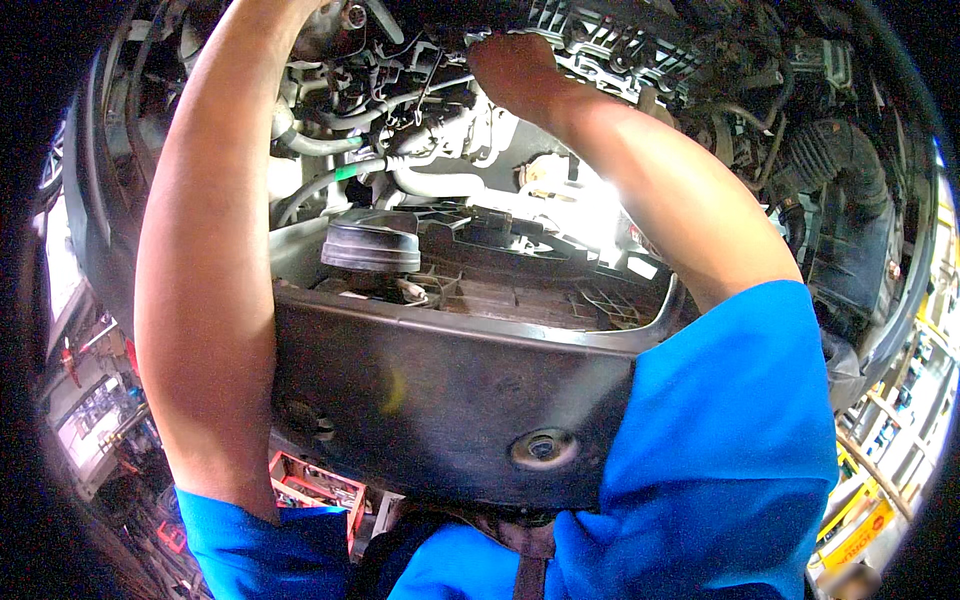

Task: The person manipulates a fuel injector rail assembly and uses a wrench to work on bolts inside a car engine bay.

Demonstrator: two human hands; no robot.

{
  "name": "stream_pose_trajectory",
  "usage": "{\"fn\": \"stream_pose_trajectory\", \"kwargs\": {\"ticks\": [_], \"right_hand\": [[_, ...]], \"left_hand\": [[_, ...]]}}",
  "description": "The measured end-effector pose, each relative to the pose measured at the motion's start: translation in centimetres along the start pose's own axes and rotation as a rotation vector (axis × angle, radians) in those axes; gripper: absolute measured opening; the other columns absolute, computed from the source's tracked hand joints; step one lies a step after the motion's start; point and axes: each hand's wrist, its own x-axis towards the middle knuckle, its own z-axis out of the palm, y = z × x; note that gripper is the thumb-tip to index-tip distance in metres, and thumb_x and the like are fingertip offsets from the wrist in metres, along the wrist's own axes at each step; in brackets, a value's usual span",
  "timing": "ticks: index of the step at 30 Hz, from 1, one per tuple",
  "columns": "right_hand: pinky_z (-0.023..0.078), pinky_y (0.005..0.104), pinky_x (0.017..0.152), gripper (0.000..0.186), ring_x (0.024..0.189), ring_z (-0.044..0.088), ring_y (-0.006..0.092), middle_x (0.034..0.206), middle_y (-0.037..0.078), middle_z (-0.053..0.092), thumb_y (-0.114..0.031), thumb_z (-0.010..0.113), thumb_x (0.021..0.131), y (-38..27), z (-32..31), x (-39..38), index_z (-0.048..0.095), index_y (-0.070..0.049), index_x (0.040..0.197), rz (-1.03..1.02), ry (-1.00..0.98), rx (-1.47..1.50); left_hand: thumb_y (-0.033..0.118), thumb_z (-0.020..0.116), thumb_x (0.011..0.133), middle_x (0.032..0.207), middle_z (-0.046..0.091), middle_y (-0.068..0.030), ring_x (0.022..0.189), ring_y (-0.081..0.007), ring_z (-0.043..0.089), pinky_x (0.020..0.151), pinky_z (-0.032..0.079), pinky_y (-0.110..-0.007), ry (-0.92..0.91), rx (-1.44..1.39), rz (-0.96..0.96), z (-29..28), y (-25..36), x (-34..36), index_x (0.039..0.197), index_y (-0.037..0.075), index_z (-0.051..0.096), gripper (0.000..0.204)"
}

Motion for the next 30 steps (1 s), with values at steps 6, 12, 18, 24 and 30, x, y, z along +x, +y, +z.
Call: {"fn": "stream_pose_trajectory", "kwargs": {"ticks": [6,12,18,24,30], "right_hand": [[0.053,0.0413,0.058,0.009,0.073,0.066,0.0293,0.075,0.015,0.065,-0.007,0.057,0.072,-0.3,0.5,-0.3,0.066,-0.004,0.074,0.004,0.047,-0.030],[0.053,0.0405,0.055,0.010,0.071,0.067,0.0274,0.073,0.013,0.066,-0.005,0.059,0.069,-1.5,0.1,-0.4,0.068,-0.006,0.071,0.050,0.090,-0.083],[0.053,0.0385,0.056,0.011,0.073,0.067,0.0271,0.075,0.014,0.067,-0.013,0.062,0.073,-1.7,-0.8,-0.1,0.069,-0.006,0.077,0.081,-0.051,-0.013],[0.054,0.0404,0.058,0.012,0.073,0.067,0.0269,0.077,0.014,0.067,-0.015,0.062,0.076,-1.9,-0.3,0.1,0.070,-0.006,0.077,0.179,0.140,-0.033],[0.054,0.0413,0.061,0.014,0.079,0.067,0.0256,0.083,0.011,0.068,-0.017,0.059,0.079,-1.8,0.4,0.8,0.070,-0.009,0.082,0.301,-0.168,0.022]], "left_hand": [[0.031,0.046,0.094,0.057,0.045,-0.0001,0.046,-0.0104,0.038,0.040,0.028,-0.026,-0.003,0.021,-0.003,0.0,0.0,0.0,0.069,0.008,0.052,0.035],[0.034,0.046,0.093,0.057,0.045,-0.0003,0.045,-0.0111,0.038,0.040,0.028,-0.026,-0.037,-0.015,0.018,-0.3,-0.5,0.7,0.070,0.007,0.054,0.036],[0.034,0.046,0.093,0.056,0.046,-0.0006,0.044,-0.0117,0.039,0.039,0.029,-0.027,-0.017,0.008,0.015,-0.3,-0.7,0.7,0.071,0.006,0.054,0.036],[0.034,0.046,0.093,0.056,0.046,-0.0009,0.044,-0.0117,0.039,0.039,0.029,-0.026,-0.031,0.004,0.027,-0.1,-0.6,0.6,0.070,0.007,0.054,0.037],[0.034,0.046,0.093,0.056,0.046,-0.0006,0.044,-0.0117,0.039,0.039,0.029,-0.026,-0.026,-0.024,0.032,-0.1,-0.8,0.8,0.069,0.008,0.054,0.037]]}}
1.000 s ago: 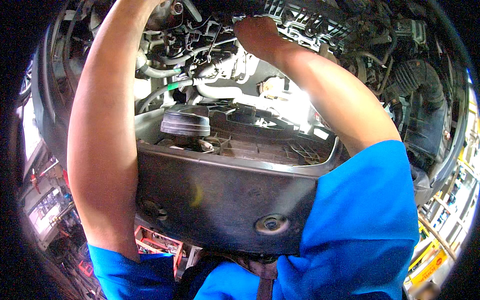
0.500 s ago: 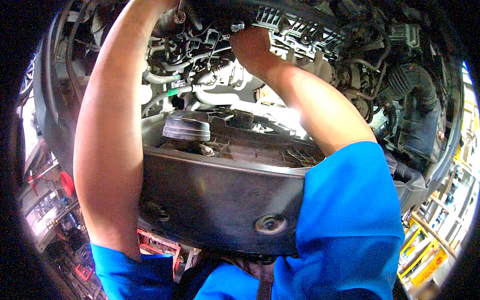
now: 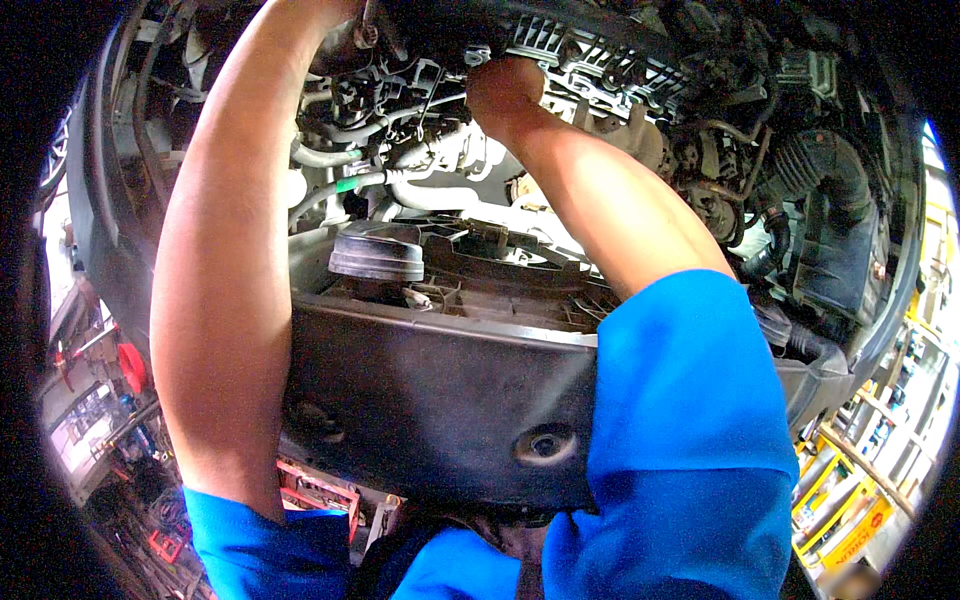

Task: The person manipulates a fuel injector rail assembly and uses a wrench to work on bolts inside a car engine bay.

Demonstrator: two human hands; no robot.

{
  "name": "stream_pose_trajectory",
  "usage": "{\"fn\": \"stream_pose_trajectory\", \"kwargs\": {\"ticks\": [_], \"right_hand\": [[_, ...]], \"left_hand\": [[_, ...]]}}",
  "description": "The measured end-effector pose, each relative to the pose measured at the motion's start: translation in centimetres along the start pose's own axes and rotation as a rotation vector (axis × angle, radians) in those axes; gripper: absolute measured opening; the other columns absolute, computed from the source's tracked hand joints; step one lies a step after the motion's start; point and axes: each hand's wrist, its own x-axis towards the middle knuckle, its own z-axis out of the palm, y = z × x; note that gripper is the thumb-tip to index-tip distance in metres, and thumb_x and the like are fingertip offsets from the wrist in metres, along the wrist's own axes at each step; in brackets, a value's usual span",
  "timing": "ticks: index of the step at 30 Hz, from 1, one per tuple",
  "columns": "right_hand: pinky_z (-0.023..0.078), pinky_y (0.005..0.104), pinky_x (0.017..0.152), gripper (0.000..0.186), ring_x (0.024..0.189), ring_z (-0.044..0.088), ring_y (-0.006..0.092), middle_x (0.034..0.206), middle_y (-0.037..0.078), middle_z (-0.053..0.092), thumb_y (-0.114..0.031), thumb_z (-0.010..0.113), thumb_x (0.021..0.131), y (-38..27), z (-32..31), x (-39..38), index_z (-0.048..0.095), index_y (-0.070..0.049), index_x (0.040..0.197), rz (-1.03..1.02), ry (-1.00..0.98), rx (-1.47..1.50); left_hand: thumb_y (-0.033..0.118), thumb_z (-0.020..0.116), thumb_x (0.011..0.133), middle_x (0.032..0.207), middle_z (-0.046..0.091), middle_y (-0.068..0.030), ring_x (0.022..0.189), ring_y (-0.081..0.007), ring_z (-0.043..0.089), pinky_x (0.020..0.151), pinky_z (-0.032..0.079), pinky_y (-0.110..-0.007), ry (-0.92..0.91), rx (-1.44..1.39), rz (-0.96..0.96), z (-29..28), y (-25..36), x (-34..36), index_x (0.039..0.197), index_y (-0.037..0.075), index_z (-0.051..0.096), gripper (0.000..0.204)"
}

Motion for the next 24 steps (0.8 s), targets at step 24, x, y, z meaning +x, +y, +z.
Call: {"fn": "stream_pose_trajectory", "kwargs": {"ticks": [24], "right_hand": [[0.048,0.0359,0.057,0.016,0.070,0.067,0.0238,0.072,0.009,0.068,-0.025,0.057,0.075,-2.5,9.1,1.6,0.070,-0.015,0.072,0.823,-0.073,0.606]], "left_hand": [[0.031,0.046,0.095,0.060,0.041,0.0041,0.043,-0.0044,0.033,0.036,0.021,-0.020,0.010,-0.230,-0.058,0.6,1.1,-1.6,0.084,0.011,0.051,0.024]]}}
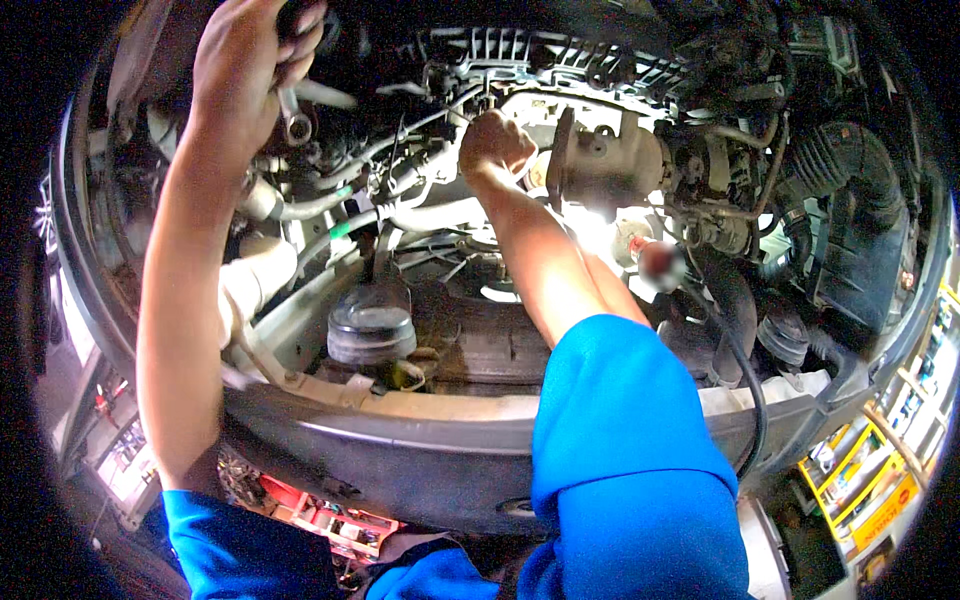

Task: The person manipulates a fuel injector rail assembly and uses a wrench to work on bolts inside a car engine bay.

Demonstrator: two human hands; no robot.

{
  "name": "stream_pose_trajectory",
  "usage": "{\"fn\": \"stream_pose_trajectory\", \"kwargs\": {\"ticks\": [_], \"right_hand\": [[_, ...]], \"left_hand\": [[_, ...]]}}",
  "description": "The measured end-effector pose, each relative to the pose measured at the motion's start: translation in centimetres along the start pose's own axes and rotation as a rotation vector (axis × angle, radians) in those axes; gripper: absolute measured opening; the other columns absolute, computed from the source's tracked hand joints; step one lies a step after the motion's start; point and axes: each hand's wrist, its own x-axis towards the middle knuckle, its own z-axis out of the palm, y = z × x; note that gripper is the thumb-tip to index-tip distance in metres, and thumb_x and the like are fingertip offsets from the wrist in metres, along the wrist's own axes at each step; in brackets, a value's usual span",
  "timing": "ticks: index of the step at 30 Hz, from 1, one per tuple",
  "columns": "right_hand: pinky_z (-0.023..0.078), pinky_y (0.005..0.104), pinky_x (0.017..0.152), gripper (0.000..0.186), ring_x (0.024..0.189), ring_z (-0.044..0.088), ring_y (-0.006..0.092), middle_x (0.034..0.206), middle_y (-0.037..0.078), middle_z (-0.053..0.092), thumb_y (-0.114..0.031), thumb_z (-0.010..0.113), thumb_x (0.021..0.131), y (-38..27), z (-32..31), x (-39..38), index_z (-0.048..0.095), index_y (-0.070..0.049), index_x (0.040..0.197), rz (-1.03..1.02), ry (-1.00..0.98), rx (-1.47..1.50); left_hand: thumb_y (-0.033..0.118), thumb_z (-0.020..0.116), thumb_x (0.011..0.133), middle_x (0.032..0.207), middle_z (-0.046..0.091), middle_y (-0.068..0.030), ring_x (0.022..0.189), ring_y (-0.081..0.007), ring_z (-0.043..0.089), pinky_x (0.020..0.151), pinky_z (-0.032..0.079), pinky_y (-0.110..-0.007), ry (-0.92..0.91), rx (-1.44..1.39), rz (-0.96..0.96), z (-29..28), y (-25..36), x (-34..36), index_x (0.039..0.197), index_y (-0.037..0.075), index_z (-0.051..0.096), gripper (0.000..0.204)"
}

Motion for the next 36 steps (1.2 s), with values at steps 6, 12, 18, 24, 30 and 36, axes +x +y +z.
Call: {"fn": "stream_pose_trajectory", "kwargs": {"ticks": [6,12,18,24,30,36], "right_hand": [[0.048,0.0438,0.054,0.013,0.061,0.064,0.0323,0.066,0.013,0.064,-0.020,0.056,0.073,1.8,2.9,1.4,0.063,-0.011,0.067,-0.138,0.274,0.185],[0.046,0.0427,0.054,0.018,0.057,0.060,0.0310,0.059,0.013,0.060,-0.023,0.060,0.074,1.5,6.9,2.7,0.056,-0.009,0.063,-0.129,0.541,0.427],[0.045,0.0416,0.053,0.021,0.058,0.060,0.0325,0.064,0.013,0.061,-0.026,0.062,0.075,1.7,6.3,2.8,0.055,-0.009,0.067,-0.282,0.549,0.580],[0.046,0.0470,0.060,0.024,0.069,0.061,0.0377,0.069,0.019,0.061,-0.029,0.064,0.076,2.6,4.1,-3.8,0.056,-0.006,0.080,-0.116,-0.035,0.418],[0.047,0.0467,0.056,0.016,0.071,0.062,0.0361,0.076,0.021,0.062,-0.016,0.054,0.083,0.5,0.7,-4.6,0.055,-0.001,0.090,-0.433,-0.098,0.287],[0.054,0.0434,0.065,0.014,0.078,0.066,0.0319,0.082,0.018,0.066,-0.009,0.058,0.072,0.8,-7.4,-3.6,0.066,0.000,0.079,-0.996,-0.060,-0.244]], "left_hand": [[0.030,0.046,0.095,0.063,0.040,0.0037,0.049,-0.0034,0.029,0.041,0.019,-0.018,0.054,0.010,-0.034,0.2,-0.6,0.7,0.085,0.010,0.050,0.022],[0.027,0.044,0.096,0.062,0.039,0.0015,0.048,-0.0035,0.028,0.040,0.019,-0.018,0.022,-0.009,-0.027,0.3,-0.3,0.6,0.083,0.004,0.050,0.027],[0.027,0.044,0.096,0.062,0.041,0.0013,0.047,-0.0041,0.028,0.038,0.019,-0.018,0.020,0.041,0.027,0.3,-0.5,0.4,0.082,0.004,0.051,0.028],[0.029,0.049,0.094,0.062,0.043,0.0007,0.048,-0.0051,0.032,0.041,0.022,-0.019,0.118,0.037,0.039,0.2,-1.3,0.7,0.085,0.006,0.052,0.025],[0.031,0.044,0.096,0.057,0.039,0.0039,0.043,-0.0062,0.033,0.038,0.023,-0.022,0.107,0.126,0.139,1.0,0.7,-2.0,0.075,0.012,0.049,0.029],[0.028,0.042,0.096,0.058,0.039,0.0032,0.044,-0.0084,0.033,0.041,0.027,-0.025,0.060,0.127,0.218,0.1,-1.2,-0.7,0.072,0.009,0.048,0.032]]}}
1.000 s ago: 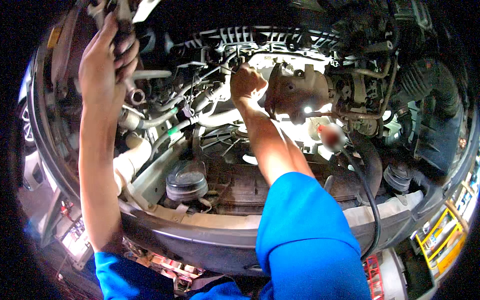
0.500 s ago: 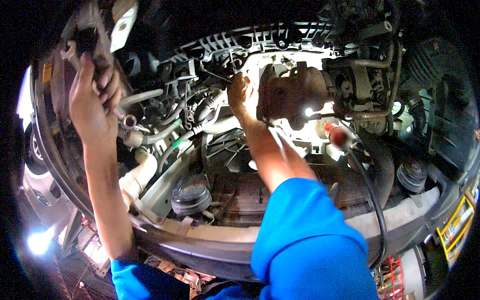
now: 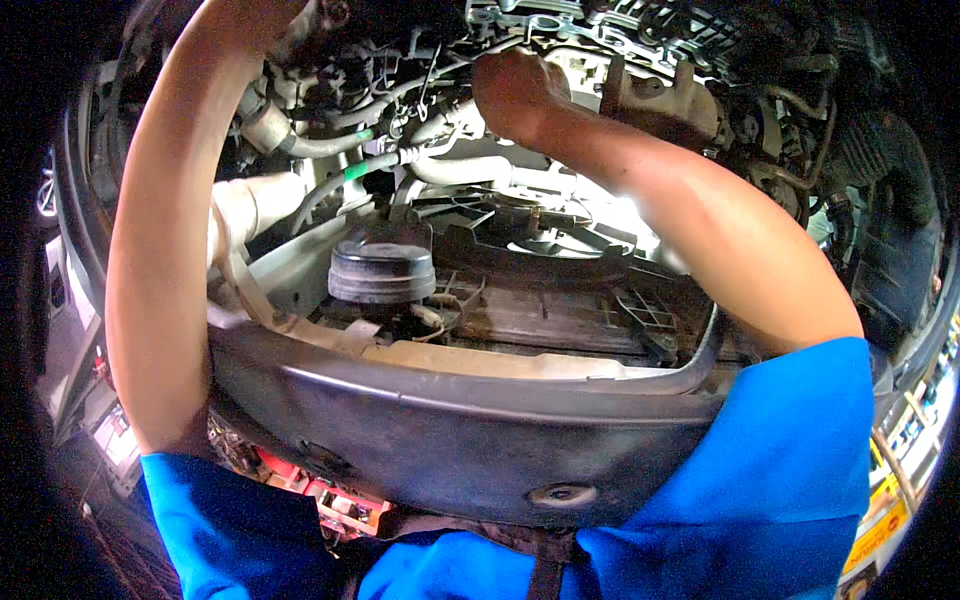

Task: The person manipulates a fuel injector rail assembly and uses a wrench to work on bolts inside a car engine bay.

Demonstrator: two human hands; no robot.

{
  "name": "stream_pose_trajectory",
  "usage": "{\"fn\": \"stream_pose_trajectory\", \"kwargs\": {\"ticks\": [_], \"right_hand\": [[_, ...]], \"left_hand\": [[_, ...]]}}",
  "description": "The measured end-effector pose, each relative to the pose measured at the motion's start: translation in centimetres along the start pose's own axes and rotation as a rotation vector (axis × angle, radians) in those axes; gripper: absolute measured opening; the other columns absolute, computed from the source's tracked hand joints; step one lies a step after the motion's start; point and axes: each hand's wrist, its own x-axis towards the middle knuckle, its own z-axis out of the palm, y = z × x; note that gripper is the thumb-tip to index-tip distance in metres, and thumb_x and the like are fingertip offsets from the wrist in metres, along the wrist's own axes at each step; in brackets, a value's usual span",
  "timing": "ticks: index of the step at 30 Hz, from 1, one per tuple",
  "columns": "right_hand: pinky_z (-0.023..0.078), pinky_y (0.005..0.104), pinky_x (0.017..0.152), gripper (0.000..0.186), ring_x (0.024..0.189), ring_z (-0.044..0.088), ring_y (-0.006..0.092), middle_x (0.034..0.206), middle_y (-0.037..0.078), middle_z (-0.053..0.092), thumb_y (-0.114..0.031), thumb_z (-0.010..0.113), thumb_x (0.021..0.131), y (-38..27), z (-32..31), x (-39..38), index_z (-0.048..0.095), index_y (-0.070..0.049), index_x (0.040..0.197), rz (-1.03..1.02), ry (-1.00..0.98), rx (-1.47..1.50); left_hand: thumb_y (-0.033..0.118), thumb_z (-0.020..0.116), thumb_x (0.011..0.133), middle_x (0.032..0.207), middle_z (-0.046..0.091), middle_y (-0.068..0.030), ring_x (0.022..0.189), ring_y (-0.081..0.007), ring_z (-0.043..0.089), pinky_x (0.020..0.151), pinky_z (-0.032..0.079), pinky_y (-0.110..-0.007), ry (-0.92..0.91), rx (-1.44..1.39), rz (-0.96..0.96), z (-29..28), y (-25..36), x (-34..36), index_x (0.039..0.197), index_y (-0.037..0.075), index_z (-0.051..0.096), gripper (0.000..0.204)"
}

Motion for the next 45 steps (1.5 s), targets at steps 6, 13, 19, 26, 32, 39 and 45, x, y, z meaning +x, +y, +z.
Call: {"fn": "stream_pose_trajectory", "kwargs": {"ticks": [6,13,19,26,32,39,45], "right_hand": [[0.055,0.0446,0.067,0.018,0.085,0.066,0.0324,0.090,0.019,0.066,-0.008,0.053,0.076,-0.8,-2.6,-0.1,0.067,0.000,0.086,0.069,-0.119,-0.036],[0.053,0.0435,0.061,0.016,0.081,0.066,0.0307,0.085,0.019,0.065,-0.008,0.051,0.077,0.0,-2.8,0.5,0.063,-0.001,0.083,0.086,-0.022,-0.180],[0.053,0.0438,0.057,0.015,0.077,0.067,0.0292,0.079,0.016,0.066,-0.009,0.052,0.076,0.1,-3.3,1.4,0.066,-0.004,0.079,0.066,0.010,-0.248],[0.051,0.0428,0.051,0.011,0.072,0.067,0.0273,0.073,0.011,0.067,-0.011,0.057,0.072,1.0,-0.5,2.3,0.067,-0.007,0.074,0.089,0.118,-0.306],[0.051,0.0403,0.052,0.013,0.076,0.067,0.0257,0.079,0.009,0.068,-0.012,0.063,0.069,1.0,-0.2,2.9,0.070,-0.009,0.079,0.259,0.001,-0.279],[0.051,0.0423,0.061,0.015,0.084,0.067,0.0257,0.091,0.011,0.069,-0.012,0.061,0.076,1.0,2.8,4.0,0.069,-0.009,0.088,0.491,-0.105,-0.200],[0.049,0.0437,0.070,0.018,0.087,0.066,0.0272,0.093,0.013,0.067,-0.013,0.051,0.082,1.7,5.4,3.7,0.065,-0.006,0.092,0.587,0.063,-0.044]], "left_hand": [[0.028,0.041,0.096,0.058,0.039,0.0028,0.043,-0.0080,0.033,0.039,0.026,-0.024,0.011,-0.073,-0.049,-0.1,-0.3,-0.1,0.073,0.009,0.049,0.032],[0.028,0.042,0.096,0.057,0.040,0.0031,0.043,-0.0070,0.033,0.037,0.025,-0.023,-0.004,-0.029,-0.075,-0.2,-0.1,0.6,0.072,0.009,0.048,0.031],[0.028,0.043,0.096,0.058,0.041,0.0029,0.044,-0.0068,0.034,0.038,0.026,-0.023,0.034,0.034,-0.059,0.2,0.0,0.7,0.072,0.009,0.048,0.031],[0.028,0.043,0.096,0.059,0.041,0.0030,0.044,-0.0065,0.034,0.038,0.026,-0.022,0.010,0.043,-0.059,-0.2,0.2,0.1,0.071,0.009,0.048,0.032],[0.028,0.042,0.096,0.059,0.041,0.0038,0.045,-0.0058,0.033,0.039,0.025,-0.021,-0.010,-0.026,-0.122,0.0,0.5,0.4,0.070,0.011,0.046,0.032],[0.026,0.040,0.096,0.058,0.039,0.0042,0.044,-0.0055,0.031,0.038,0.023,-0.021,0.044,-0.055,-0.115,0.0,0.2,0.5,0.072,0.011,0.045,0.030],[0.024,0.037,0.097,0.058,0.038,0.0042,0.044,-0.0050,0.030,0.037,0.022,-0.020,0.048,-0.227,-0.210,-0.6,0.0,1.1,0.074,0.010,0.045,0.029]]}}
